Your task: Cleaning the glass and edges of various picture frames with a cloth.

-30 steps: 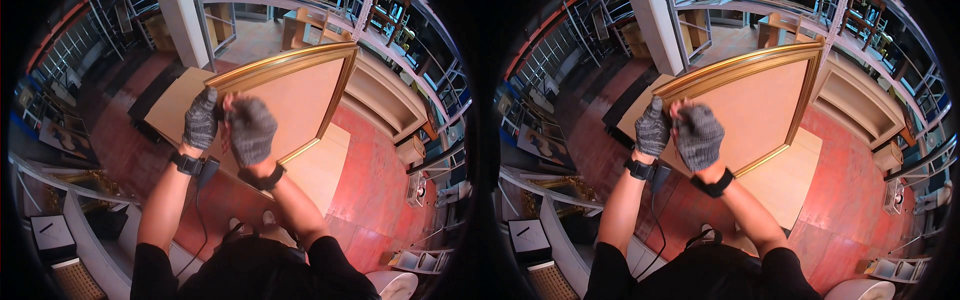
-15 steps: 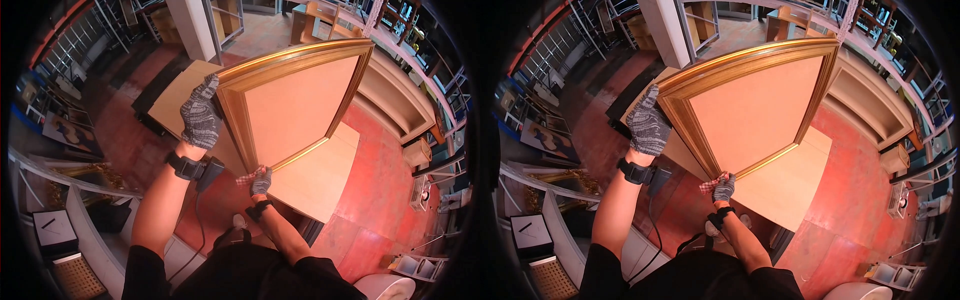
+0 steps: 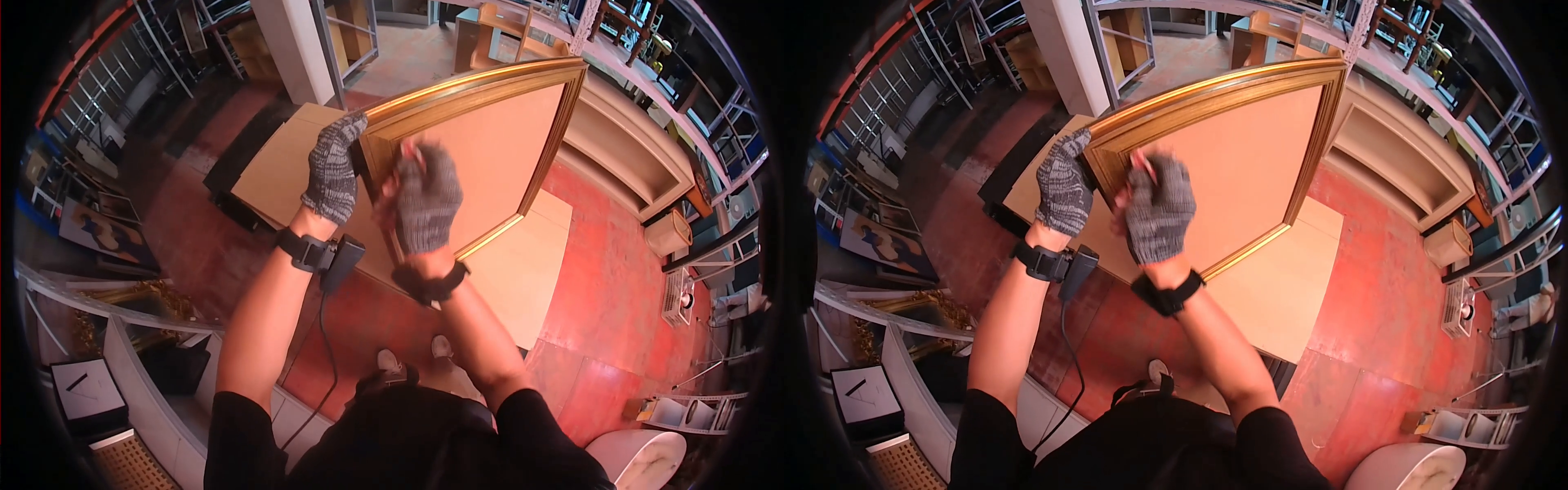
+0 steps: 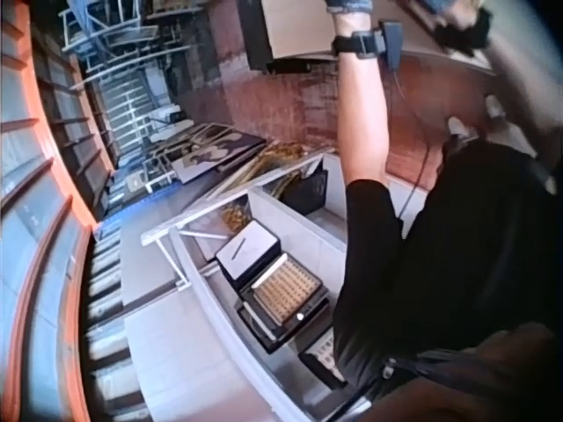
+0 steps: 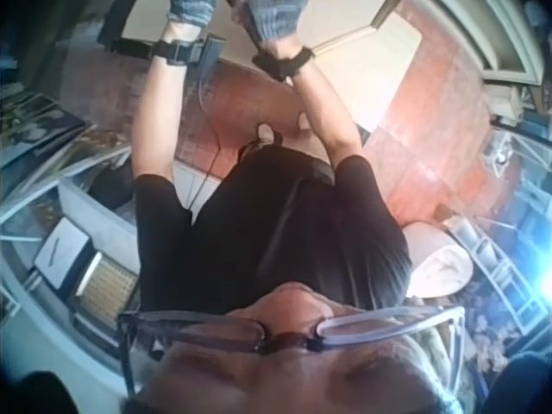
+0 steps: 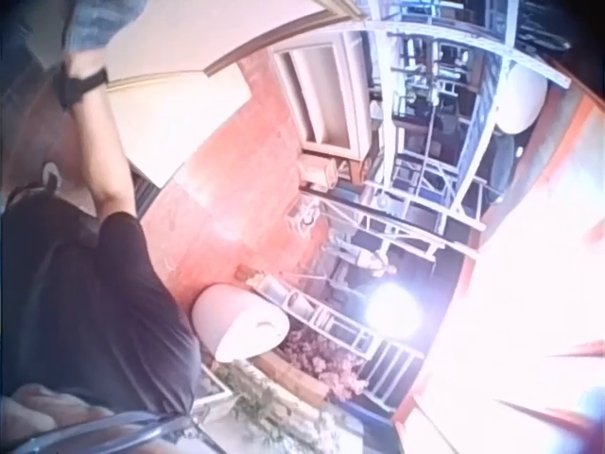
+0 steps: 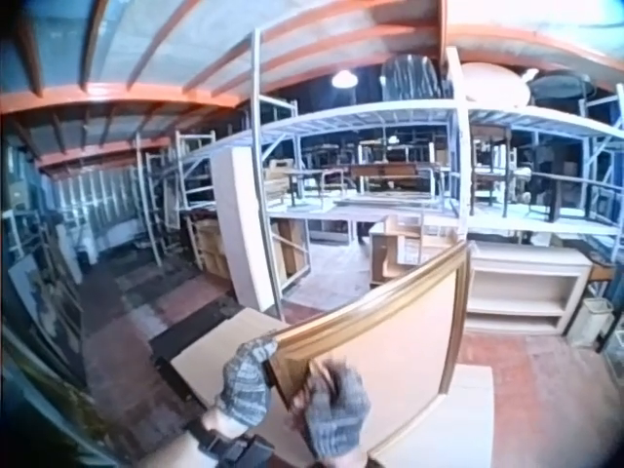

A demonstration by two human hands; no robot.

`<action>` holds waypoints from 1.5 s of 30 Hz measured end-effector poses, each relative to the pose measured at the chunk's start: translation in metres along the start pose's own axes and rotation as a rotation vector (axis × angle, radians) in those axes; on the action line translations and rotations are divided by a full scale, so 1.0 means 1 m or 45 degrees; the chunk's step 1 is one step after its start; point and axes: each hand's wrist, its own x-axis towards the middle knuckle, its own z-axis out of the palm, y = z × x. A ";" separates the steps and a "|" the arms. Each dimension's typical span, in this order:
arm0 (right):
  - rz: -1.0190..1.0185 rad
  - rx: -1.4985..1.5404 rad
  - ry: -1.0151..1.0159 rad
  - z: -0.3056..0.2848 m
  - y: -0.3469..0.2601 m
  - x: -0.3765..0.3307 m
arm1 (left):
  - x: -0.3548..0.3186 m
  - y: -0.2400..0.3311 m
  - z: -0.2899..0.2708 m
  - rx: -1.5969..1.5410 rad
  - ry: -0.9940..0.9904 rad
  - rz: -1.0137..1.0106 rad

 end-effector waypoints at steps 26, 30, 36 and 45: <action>-0.064 -0.206 0.066 -0.002 0.040 -0.063 | 0.023 -0.022 -0.020 -0.223 0.041 -0.073; -0.260 -0.190 -0.014 0.019 0.011 -0.028 | 0.018 -0.011 -0.016 -0.259 0.042 -0.048; 0.216 0.170 -0.210 -0.035 0.134 -0.136 | 0.032 0.003 -0.010 -0.474 0.101 -0.387; 0.547 -0.803 -0.284 -0.105 0.264 -0.239 | 0.066 0.004 -0.027 0.145 0.011 -0.094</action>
